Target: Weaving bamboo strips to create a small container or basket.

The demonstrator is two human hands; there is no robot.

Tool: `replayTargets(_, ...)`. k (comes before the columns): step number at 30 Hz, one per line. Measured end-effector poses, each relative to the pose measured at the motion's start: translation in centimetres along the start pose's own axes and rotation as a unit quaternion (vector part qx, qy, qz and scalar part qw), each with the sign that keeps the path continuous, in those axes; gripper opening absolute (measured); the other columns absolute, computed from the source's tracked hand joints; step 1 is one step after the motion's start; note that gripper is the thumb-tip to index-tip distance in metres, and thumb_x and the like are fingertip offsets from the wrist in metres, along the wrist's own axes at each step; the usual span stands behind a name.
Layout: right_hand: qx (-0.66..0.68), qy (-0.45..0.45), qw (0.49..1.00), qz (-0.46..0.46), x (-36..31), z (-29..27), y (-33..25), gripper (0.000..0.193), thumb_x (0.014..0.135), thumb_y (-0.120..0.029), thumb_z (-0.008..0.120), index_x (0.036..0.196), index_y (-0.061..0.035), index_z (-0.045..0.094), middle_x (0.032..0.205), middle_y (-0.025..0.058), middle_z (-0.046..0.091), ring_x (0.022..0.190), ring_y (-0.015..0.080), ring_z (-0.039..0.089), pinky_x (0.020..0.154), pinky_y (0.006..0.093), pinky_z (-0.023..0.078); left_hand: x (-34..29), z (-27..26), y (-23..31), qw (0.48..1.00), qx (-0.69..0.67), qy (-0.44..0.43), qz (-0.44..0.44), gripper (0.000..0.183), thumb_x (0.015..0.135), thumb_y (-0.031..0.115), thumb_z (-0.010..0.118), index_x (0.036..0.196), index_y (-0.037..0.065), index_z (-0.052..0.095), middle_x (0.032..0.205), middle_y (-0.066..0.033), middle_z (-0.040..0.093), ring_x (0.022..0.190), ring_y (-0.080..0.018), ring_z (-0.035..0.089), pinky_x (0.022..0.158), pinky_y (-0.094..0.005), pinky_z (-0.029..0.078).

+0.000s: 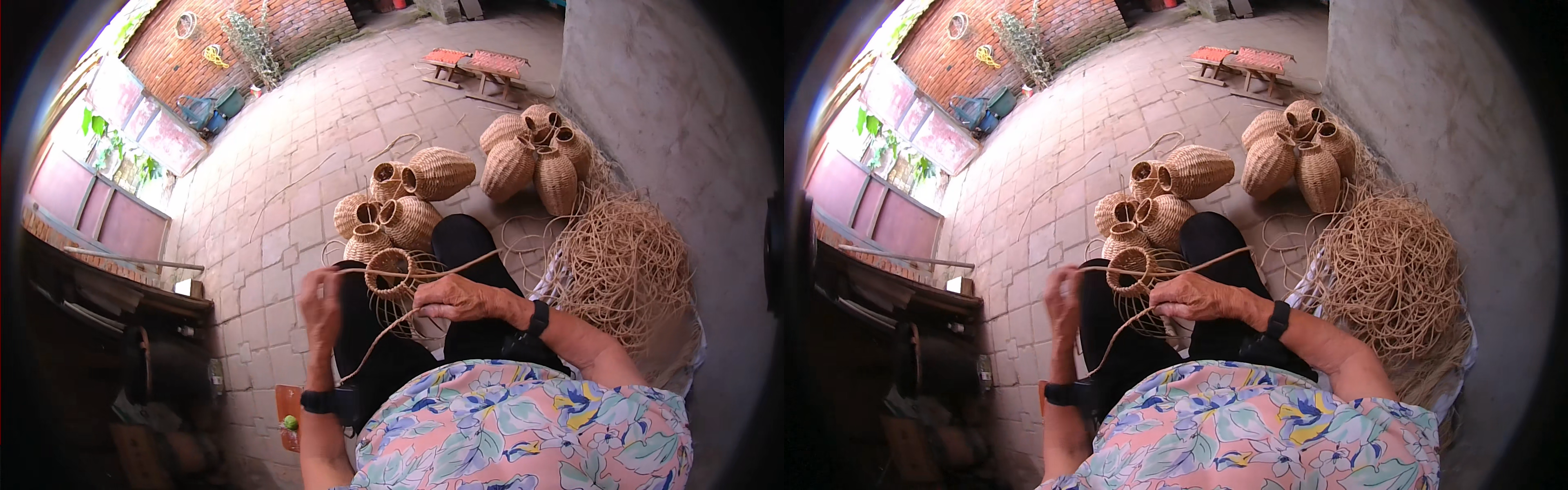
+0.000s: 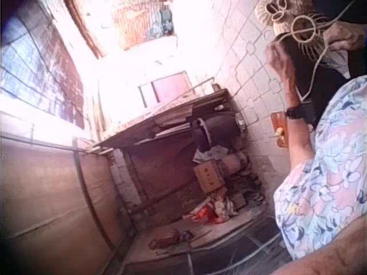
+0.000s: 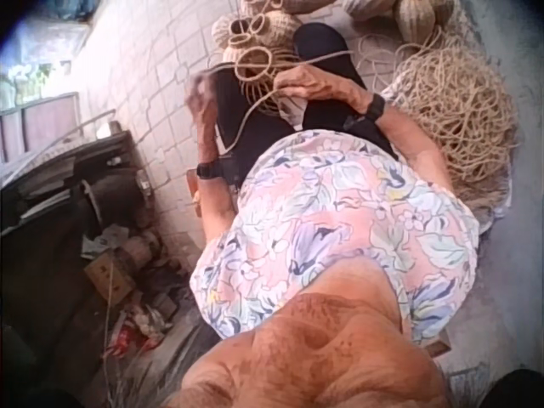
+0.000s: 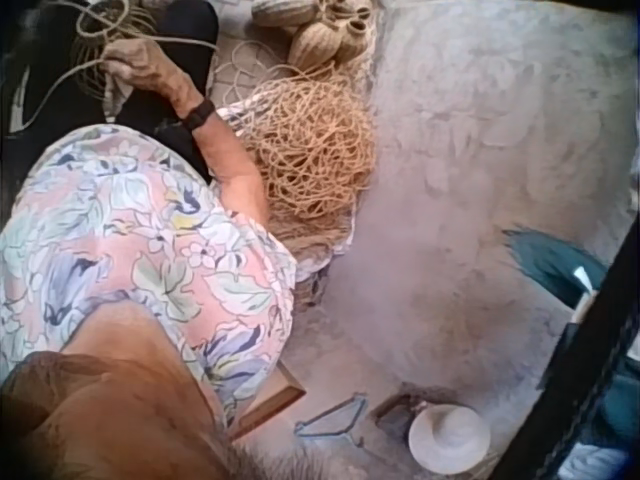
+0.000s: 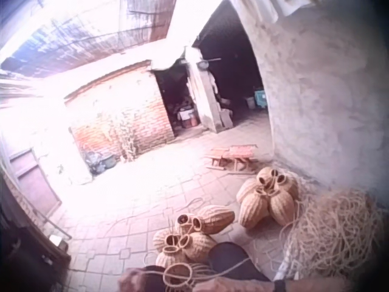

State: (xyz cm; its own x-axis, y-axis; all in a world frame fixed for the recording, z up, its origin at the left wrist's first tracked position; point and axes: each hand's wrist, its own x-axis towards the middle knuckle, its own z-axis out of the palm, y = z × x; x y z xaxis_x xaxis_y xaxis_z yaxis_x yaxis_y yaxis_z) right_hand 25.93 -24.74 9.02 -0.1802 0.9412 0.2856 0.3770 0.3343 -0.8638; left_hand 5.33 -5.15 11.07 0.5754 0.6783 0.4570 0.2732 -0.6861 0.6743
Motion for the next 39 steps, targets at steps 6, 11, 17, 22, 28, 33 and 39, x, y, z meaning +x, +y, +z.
replayTargets(6, 0.060, 0.011, 0.998, -0.007, -0.1, 0.1, 0.9, 0.013, 0.094, -0.012, 0.060, 0.100, -0.0017, 0.064, 0.088, 0.0110, 0.064, 0.085, 0.0266, 0.064, 0.078, 0.0363, 0.049, -5.0, -13.6, -13.3, 0.853, 0.382, 0.184, -0.306, 0.016, 0.091, 0.009, 0.059, 0.101, 0.000, 0.067, 0.097, -0.0153, 0.068, 0.090, -0.0282, 0.065, 0.078, -0.0397, 0.050)
replayTargets(11, 0.082, 0.006, 0.997, 0.001, 0.2, 0.2, 0.8, 0.014, 0.095, -0.013, 0.060, 0.100, -0.0014, 0.065, 0.088, 0.0109, 0.065, 0.085, 0.0259, 0.064, 0.079, 0.0360, 0.049, -4.9, -9.2, -10.3, 0.973, 0.119, 0.146, -0.136, 0.021, 0.085, 0.003, 0.065, 0.106, 0.003, 0.068, 0.107, -0.0113, 0.066, 0.097, -0.0252, 0.064, 0.076, -0.0355, 0.053)
replayTargets(17, 0.065, 0.005, 0.998, 0.017, 0.0, 0.2, 0.7, 0.016, 0.095, -0.015, 0.060, 0.100, -0.0015, 0.065, 0.087, 0.0107, 0.065, 0.083, 0.0252, 0.064, 0.078, 0.0356, 0.049, -0.4, 0.1, 5.6, 0.967, 0.156, -0.147, 0.140, 0.020, 0.080, 0.020, 0.075, 0.098, 0.012, 0.073, 0.118, -0.0052, 0.063, 0.105, -0.0249, 0.056, 0.094, -0.0398, 0.037)
replayTargets(22, 0.080, -0.005, 0.996, 0.045, 0.1, 0.1, 0.3, 0.016, 0.096, -0.017, 0.059, 0.100, -0.0022, 0.064, 0.086, 0.0109, 0.065, 0.083, 0.0251, 0.064, 0.078, 0.0356, 0.049, -0.8, 0.1, 3.8, 0.974, 0.068, -0.159, 0.146, 0.012, 0.082, 0.016, 0.074, 0.092, 0.009, 0.074, 0.104, -0.0071, 0.068, 0.097, -0.0233, 0.060, 0.089, -0.0361, 0.042)
replayTargets(28, 0.091, 0.006, 0.995, 0.044, -0.3, -0.2, 0.8, 0.017, 0.096, -0.018, 0.060, 0.100, -0.0024, 0.065, 0.085, 0.0095, 0.065, 0.082, 0.0217, 0.063, 0.076, 0.0341, 0.049, -4.2, -10.4, -11.4, 0.949, -0.123, 0.178, -0.229, 0.019, 0.098, 0.020, 0.060, 0.107, 0.006, 0.070, 0.097, -0.0085, 0.072, 0.087, -0.0143, 0.065, 0.079, -0.0292, 0.048)
replayTargets(33, 0.104, 0.010, 0.994, 0.025, -0.1, 0.0, 0.9, 0.017, 0.096, -0.018, 0.061, 0.101, -0.0022, 0.065, 0.086, 0.0091, 0.066, 0.080, 0.0195, 0.063, 0.075, 0.0329, 0.049, -13.4, -24.4, -22.2, 0.807, 0.097, 0.327, -0.482, 0.032, 0.088, 0.028, 0.066, 0.115, 0.011, 0.066, 0.098, -0.0070, 0.068, 0.088, -0.0159, 0.062, 0.071, -0.0310, 0.048)
replayTargets(39, 0.089, -0.016, 0.993, 0.077, 0.2, 0.1, 0.7, 0.017, 0.096, -0.018, 0.061, 0.101, -0.0020, 0.065, 0.085, 0.0072, 0.066, 0.081, 0.0169, 0.063, 0.075, 0.0321, 0.049, -11.2, -13.6, -18.1, 0.954, -0.004, 0.207, -0.216, 0.038, 0.084, 0.005, 0.067, 0.122, 0.005, 0.063, 0.112, -0.0106, 0.065, 0.099, -0.0179, 0.060, 0.081, -0.0294, 0.050)
